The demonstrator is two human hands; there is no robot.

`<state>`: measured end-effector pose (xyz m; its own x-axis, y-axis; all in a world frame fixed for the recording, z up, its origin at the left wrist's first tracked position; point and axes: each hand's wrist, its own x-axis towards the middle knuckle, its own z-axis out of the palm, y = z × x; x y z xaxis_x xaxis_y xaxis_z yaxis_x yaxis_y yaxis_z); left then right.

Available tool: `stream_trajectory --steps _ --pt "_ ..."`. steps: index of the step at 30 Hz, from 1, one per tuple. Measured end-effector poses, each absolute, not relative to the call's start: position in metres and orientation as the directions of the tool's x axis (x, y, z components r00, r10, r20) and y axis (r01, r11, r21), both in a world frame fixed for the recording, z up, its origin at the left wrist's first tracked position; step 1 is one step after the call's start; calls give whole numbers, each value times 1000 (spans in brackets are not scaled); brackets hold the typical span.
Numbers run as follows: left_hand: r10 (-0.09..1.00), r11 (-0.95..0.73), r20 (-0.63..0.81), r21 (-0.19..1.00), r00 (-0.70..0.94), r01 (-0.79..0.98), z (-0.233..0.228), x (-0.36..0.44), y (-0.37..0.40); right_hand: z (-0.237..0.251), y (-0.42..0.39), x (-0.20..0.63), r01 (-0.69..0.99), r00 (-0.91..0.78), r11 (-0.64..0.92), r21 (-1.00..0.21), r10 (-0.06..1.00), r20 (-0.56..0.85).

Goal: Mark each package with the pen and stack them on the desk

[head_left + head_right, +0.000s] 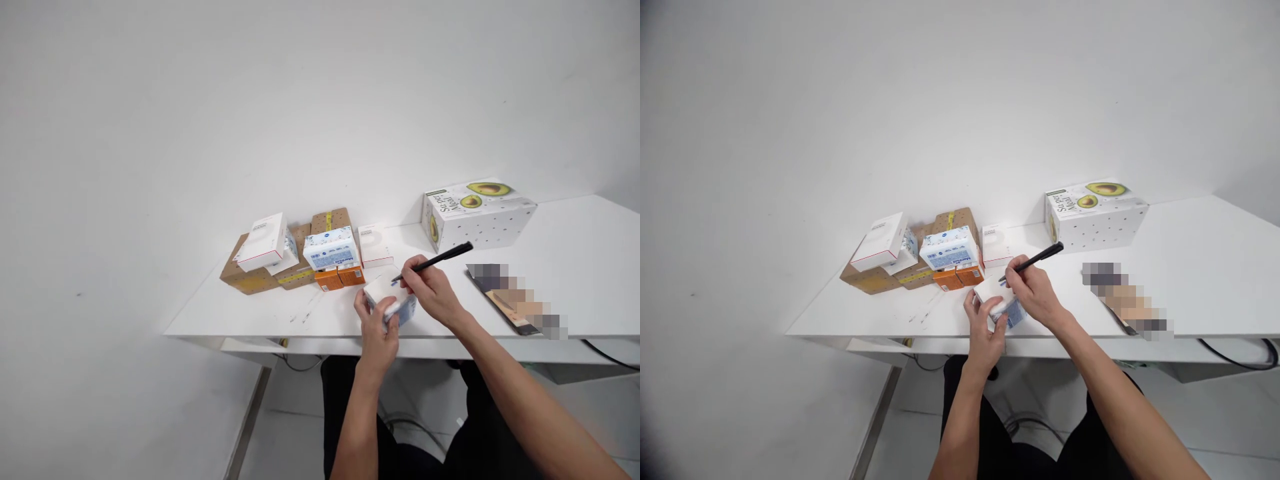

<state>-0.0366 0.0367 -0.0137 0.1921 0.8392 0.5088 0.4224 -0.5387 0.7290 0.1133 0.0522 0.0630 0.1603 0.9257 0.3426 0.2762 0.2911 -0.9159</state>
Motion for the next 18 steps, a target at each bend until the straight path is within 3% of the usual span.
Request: stream_trajectory --steps 7,18 --pt "838 -537 521 731 163 422 -12 -35 37 58 57 111 444 99 317 -838 912 398" --pt "873 -474 483 804 72 359 -2 -30 35 54 55 107 506 98 287 -813 918 385"
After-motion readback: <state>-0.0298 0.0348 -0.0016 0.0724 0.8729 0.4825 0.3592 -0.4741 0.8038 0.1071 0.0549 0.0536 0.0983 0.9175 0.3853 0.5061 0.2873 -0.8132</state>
